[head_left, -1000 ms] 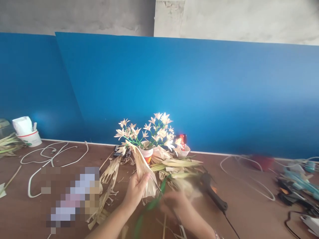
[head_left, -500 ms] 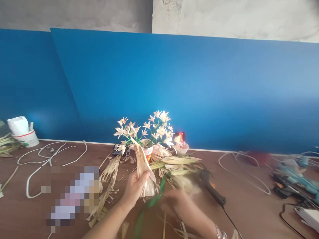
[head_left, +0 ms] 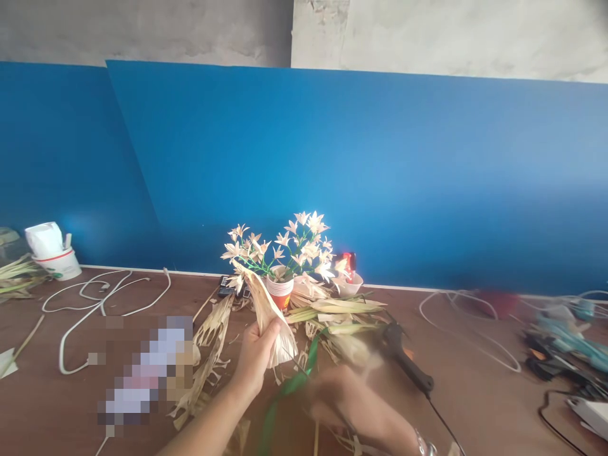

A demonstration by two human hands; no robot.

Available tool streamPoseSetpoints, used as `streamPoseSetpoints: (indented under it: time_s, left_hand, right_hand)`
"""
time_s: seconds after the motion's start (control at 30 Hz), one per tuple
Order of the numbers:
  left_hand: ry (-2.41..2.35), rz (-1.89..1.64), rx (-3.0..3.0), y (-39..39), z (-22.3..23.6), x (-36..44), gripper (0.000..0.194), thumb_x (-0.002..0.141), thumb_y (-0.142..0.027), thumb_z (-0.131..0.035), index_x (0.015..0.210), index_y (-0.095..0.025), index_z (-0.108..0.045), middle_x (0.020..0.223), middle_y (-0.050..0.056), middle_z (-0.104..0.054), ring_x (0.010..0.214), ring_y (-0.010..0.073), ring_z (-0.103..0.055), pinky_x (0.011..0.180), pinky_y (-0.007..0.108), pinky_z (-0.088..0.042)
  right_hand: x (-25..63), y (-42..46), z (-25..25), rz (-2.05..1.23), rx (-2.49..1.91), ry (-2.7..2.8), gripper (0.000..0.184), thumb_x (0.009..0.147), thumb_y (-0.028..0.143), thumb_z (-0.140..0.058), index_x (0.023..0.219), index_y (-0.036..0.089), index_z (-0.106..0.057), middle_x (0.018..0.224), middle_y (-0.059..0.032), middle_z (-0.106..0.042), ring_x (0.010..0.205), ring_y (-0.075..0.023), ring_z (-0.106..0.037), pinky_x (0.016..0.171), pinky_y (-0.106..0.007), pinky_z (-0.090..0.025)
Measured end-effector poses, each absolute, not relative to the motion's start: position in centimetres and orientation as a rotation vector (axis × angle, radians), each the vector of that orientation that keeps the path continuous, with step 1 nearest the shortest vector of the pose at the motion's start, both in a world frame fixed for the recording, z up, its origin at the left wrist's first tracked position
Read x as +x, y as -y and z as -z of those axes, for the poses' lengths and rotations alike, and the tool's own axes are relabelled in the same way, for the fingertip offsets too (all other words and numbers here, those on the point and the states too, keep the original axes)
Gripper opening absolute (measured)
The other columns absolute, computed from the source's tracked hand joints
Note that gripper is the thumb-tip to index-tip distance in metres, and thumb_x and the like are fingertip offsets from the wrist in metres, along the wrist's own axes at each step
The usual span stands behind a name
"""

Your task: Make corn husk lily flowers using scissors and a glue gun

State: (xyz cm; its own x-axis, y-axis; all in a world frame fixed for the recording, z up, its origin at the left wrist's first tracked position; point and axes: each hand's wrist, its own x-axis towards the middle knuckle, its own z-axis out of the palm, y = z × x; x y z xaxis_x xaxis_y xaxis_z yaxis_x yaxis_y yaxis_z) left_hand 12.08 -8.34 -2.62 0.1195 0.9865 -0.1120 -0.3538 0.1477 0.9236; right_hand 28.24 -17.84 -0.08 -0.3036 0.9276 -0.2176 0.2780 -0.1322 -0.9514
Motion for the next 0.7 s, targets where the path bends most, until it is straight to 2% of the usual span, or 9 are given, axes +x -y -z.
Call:
streamPoseSetpoints:
  time_s: [0.13, 0.33, 0.7]
  left_hand:
    - [-0.879, -1.173, 0.846, 8.4, 2.6, 12.2, 0.041, 0.060, -0.045, -0.076, 0.081, -0.011, -0.068, 0.063, 0.001, -0.062, 0.056, 0.0123, -0.053, 0.052, 0.022, -0.041]
    - [-0.844, -1.154, 0.840, 8.6, 3.1, 12.1, 0.036, 0.062, -0.044, -0.076, 0.077, -0.012, -0.066, 0.061, 0.000, -0.059, 0.054, 0.0108, -0.051, 0.052, 0.021, -0.041]
    - [-0.861, -1.163, 0.856, 8.5, 2.9, 12.1, 0.038, 0.060, -0.046, -0.076, 0.073, -0.012, -0.066, 0.058, -0.002, -0.058, 0.053, 0.0103, -0.050, 0.051, 0.020, -0.038]
  right_hand:
    - [28.3, 17.7, 0.7, -1.385, -1.340, 1.593, 0.018, 0.068, 0.029, -0.063, 0.071, 0.012, -0.065, 0.054, 0.0029, -0.051, 0.050, -0.0077, -0.040, 0.045, -0.019, -0.030]
    - [28.2, 17.6, 1.0, -1.308, -1.452, 1.636, 0.006, 0.065, 0.018, -0.061, 0.068, 0.013, -0.063, 0.056, 0.0033, -0.051, 0.053, -0.0082, -0.039, 0.048, -0.020, -0.030]
    - [28.2, 17.7, 1.3, -1.305, -1.465, 1.644, 0.004, 0.067, 0.018, -0.057, 0.064, 0.015, -0.058, 0.054, 0.0049, -0.044, 0.052, -0.0078, -0.035, 0.047, -0.020, -0.026]
